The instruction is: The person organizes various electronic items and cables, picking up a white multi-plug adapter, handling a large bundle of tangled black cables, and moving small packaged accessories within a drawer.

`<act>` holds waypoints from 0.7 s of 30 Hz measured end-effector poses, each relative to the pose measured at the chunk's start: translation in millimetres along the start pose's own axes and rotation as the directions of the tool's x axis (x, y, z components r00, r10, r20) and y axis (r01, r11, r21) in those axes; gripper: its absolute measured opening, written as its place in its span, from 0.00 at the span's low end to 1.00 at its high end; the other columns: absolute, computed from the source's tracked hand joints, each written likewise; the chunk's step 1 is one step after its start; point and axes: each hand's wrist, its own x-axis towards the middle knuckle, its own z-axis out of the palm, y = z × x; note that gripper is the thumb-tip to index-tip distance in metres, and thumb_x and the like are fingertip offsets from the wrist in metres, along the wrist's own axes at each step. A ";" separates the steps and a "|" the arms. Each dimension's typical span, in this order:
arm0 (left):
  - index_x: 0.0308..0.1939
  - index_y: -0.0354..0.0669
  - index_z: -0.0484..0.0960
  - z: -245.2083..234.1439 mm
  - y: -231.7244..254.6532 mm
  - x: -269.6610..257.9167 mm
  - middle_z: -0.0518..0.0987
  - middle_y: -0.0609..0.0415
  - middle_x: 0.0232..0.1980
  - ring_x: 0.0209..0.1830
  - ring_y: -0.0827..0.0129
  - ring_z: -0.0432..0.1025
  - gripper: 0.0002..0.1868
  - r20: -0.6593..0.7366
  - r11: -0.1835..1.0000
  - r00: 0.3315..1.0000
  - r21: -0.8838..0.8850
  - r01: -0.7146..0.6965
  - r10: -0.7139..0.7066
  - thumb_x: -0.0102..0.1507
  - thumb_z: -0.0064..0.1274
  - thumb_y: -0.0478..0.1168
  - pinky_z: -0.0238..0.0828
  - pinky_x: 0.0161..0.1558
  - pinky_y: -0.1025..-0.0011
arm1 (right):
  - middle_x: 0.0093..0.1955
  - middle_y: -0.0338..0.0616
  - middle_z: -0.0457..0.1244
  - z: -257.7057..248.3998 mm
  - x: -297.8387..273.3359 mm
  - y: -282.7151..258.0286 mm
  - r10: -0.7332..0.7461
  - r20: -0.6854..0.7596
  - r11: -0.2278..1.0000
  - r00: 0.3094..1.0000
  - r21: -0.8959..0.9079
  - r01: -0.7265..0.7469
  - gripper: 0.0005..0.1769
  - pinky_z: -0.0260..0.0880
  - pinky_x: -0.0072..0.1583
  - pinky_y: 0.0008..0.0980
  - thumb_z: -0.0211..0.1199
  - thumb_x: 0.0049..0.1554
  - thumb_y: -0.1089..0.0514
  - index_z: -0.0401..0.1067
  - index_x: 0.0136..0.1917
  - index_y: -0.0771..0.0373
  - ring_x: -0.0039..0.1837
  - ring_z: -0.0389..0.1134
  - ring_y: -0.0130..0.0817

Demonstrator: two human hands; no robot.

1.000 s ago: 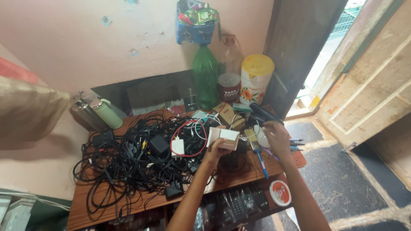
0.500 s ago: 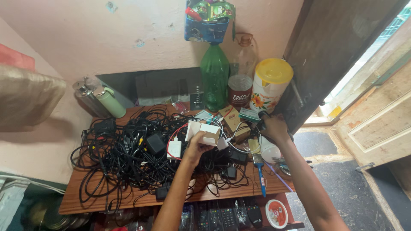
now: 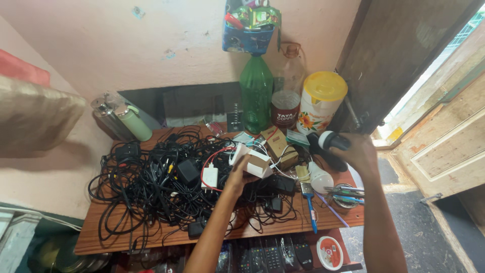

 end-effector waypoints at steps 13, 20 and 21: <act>0.65 0.43 0.74 15.3 13.4 -4.4 0.80 0.44 0.56 0.54 0.56 0.76 0.34 0.068 0.996 0.998 0.090 -0.014 0.008 0.59 0.54 0.57 0.77 0.47 0.57 | 0.56 0.51 0.66 68.6 -69.2 -77.0 -0.471 0.313 -0.116 0.825 0.905 -0.410 0.39 0.73 0.57 0.35 0.78 0.46 0.45 0.69 0.64 0.67 0.56 0.70 0.38; 0.62 0.41 0.75 8.1 24.3 -12.0 0.79 0.45 0.56 0.55 0.57 0.75 0.35 0.114 0.998 0.993 0.055 -0.009 0.002 0.56 0.57 0.56 0.78 0.47 0.56 | 0.61 0.45 0.70 58.9 -64.0 -125.4 -0.548 0.441 0.115 0.710 0.881 -0.459 0.31 0.72 0.56 0.31 0.74 0.43 0.44 0.70 0.53 0.63 0.56 0.70 0.33; 0.61 0.39 0.76 5.2 24.5 -12.0 0.79 0.45 0.55 0.54 0.57 0.75 0.34 0.114 0.998 0.994 0.054 -0.008 0.001 0.56 0.57 0.55 0.79 0.47 0.57 | 0.57 0.45 0.68 54.1 -62.1 -128.7 -0.520 0.407 0.125 0.751 0.906 -0.405 0.31 0.71 0.55 0.30 0.73 0.45 0.44 0.71 0.55 0.65 0.55 0.69 0.33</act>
